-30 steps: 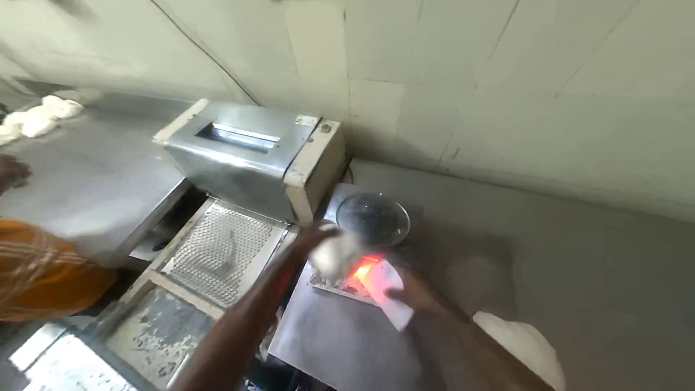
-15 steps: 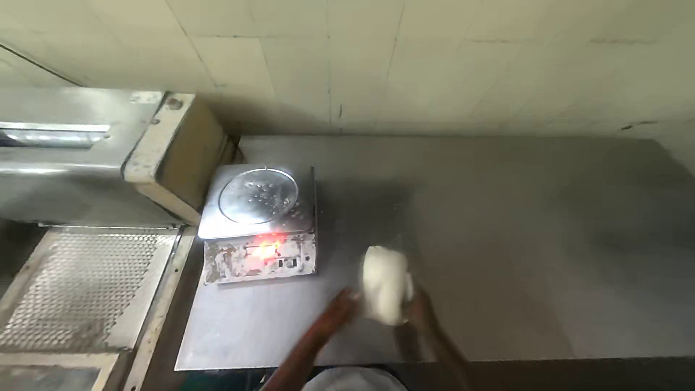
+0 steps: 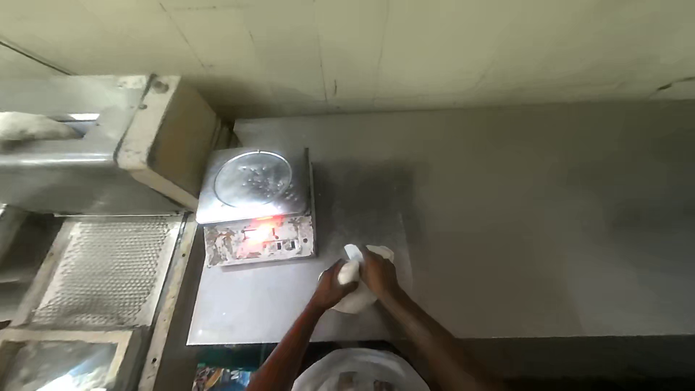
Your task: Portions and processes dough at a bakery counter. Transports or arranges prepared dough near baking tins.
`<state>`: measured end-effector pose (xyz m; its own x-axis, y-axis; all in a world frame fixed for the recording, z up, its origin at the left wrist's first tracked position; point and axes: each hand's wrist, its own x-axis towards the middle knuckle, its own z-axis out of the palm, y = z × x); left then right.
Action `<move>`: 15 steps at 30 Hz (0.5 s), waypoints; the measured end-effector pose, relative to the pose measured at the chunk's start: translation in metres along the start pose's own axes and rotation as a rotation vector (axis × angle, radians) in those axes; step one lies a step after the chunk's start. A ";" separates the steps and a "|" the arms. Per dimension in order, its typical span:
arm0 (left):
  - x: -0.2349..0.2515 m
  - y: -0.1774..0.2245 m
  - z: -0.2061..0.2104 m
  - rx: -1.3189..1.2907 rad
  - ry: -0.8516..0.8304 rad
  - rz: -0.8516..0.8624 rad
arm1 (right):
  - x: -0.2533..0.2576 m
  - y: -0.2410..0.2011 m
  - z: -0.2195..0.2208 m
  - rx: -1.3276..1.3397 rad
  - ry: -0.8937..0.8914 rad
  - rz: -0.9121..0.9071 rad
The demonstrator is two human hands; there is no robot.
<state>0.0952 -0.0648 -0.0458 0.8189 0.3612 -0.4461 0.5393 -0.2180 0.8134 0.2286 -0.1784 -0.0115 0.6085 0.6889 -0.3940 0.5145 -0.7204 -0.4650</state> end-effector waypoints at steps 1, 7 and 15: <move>-0.010 -0.006 -0.007 -0.035 0.032 -0.034 | 0.007 -0.003 0.000 0.044 -0.042 0.002; -0.040 0.000 -0.039 0.482 0.107 -0.324 | -0.011 0.004 -0.019 0.063 0.197 -0.109; -0.048 0.014 -0.041 -0.823 0.257 -0.341 | -0.053 -0.047 0.061 0.551 0.071 0.145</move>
<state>0.0551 -0.0483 0.0025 0.5198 0.4989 -0.6934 0.3528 0.6139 0.7062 0.1355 -0.1756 -0.0169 0.6983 0.5654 -0.4389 0.0438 -0.6458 -0.7623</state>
